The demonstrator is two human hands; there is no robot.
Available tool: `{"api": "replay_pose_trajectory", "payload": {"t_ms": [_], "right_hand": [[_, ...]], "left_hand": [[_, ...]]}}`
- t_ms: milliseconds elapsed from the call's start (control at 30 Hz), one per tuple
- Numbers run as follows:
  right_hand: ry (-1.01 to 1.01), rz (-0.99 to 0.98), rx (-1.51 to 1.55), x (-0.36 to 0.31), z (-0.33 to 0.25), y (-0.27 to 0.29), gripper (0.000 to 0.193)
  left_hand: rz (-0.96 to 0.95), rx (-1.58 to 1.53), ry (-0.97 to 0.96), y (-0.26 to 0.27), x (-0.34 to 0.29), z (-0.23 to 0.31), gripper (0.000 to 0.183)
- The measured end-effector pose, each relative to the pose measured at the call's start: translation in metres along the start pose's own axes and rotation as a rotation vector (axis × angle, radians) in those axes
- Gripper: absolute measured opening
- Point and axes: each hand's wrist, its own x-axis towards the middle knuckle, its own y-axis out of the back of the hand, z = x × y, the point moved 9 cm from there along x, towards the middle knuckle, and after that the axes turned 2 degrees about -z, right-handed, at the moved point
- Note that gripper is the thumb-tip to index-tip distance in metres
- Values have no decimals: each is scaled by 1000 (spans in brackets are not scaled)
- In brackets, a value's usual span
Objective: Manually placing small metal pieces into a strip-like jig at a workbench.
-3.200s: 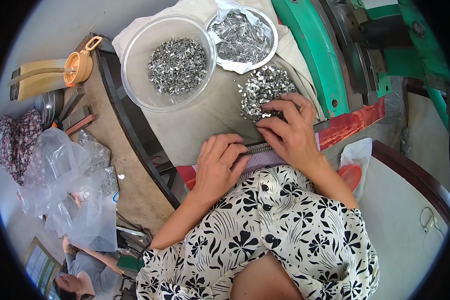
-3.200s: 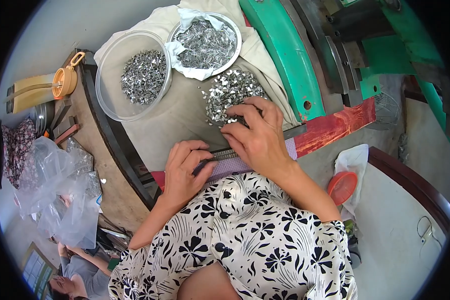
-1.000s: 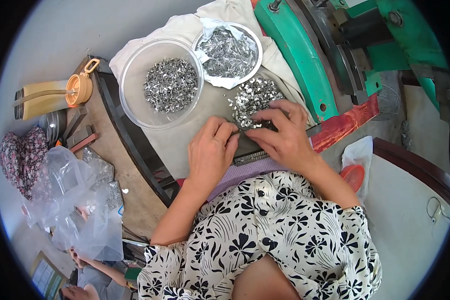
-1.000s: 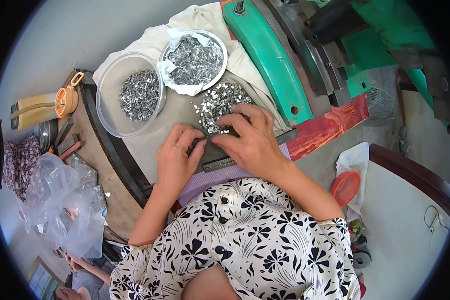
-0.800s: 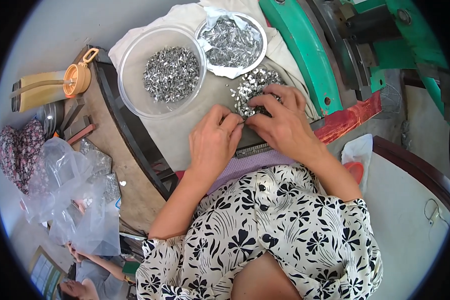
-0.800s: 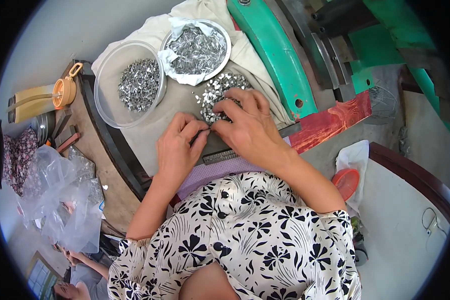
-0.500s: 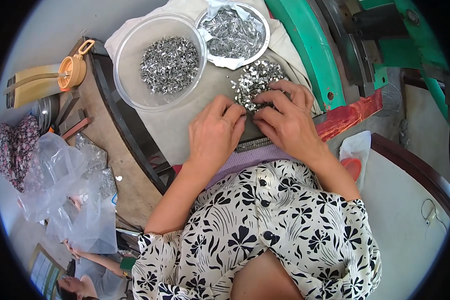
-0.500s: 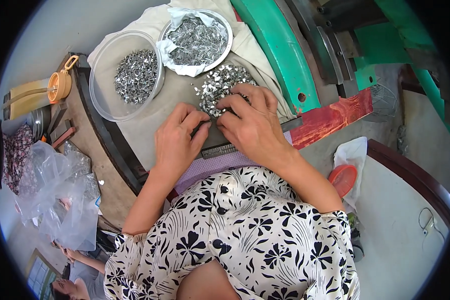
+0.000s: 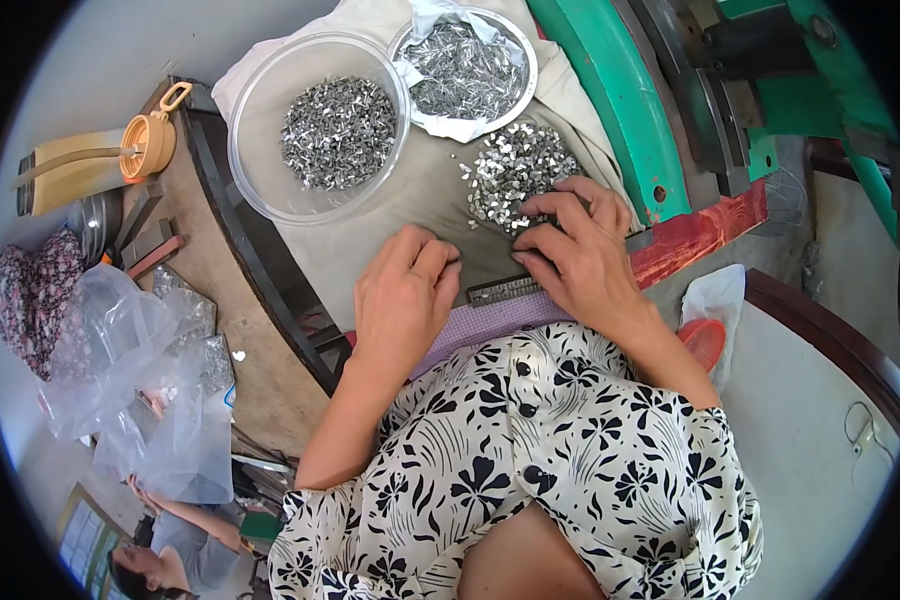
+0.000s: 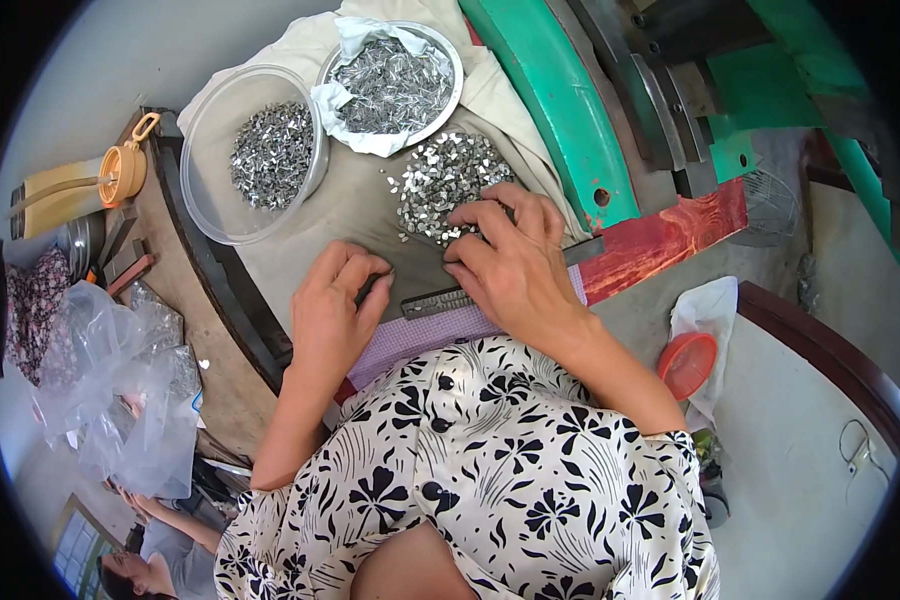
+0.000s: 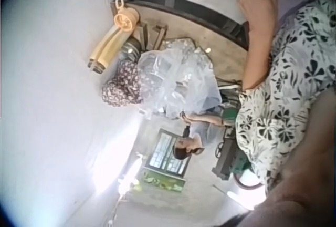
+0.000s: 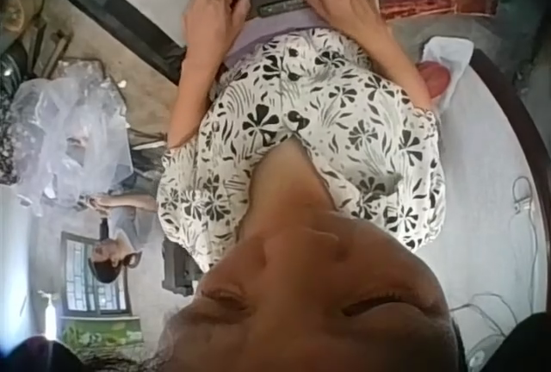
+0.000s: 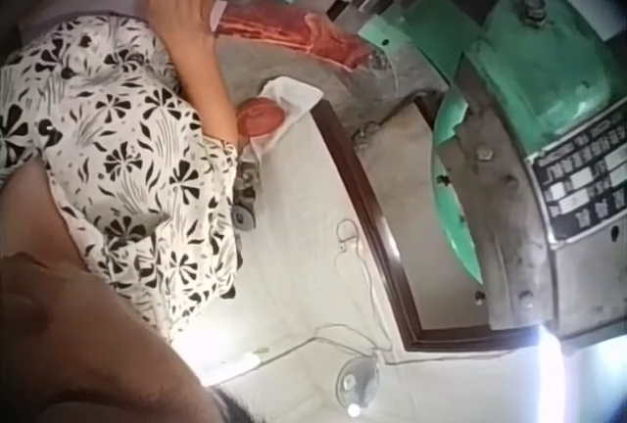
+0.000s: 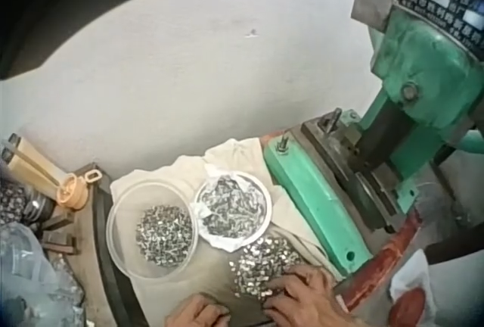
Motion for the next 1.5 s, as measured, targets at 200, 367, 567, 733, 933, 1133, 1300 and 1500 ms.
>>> {"api": "replay_pose_trajectory", "payload": {"t_ms": [200,367,567,733,933,1133,1300,1500], "right_hand": [[75,75,-11,-7,-6,5,16],[132,75,-9,-28,-18,4,18],[41,124,-8,-27,-2,12,21],[46,140,-67,-13,2,14,16],[12,91,-99,-6,4,12,16],[-41,87,-52,-4,10,12,15],[76,114,11,-24,-5,18,17],[55,82,36,-31,-5,12,21]], "left_hand": [[5,-42,42,-2,4,-1,13],[-1,-39,24,-5,5,-3,12],[34,-7,-4,-4,3,1,10],[46,-22,27,2,-3,0,10],[-5,-102,-138,4,-19,21,17],[-12,-115,-211,-14,-24,31,18],[-8,-89,-197,-19,-23,30,19],[15,-92,-169,-20,-25,27,20]]}}
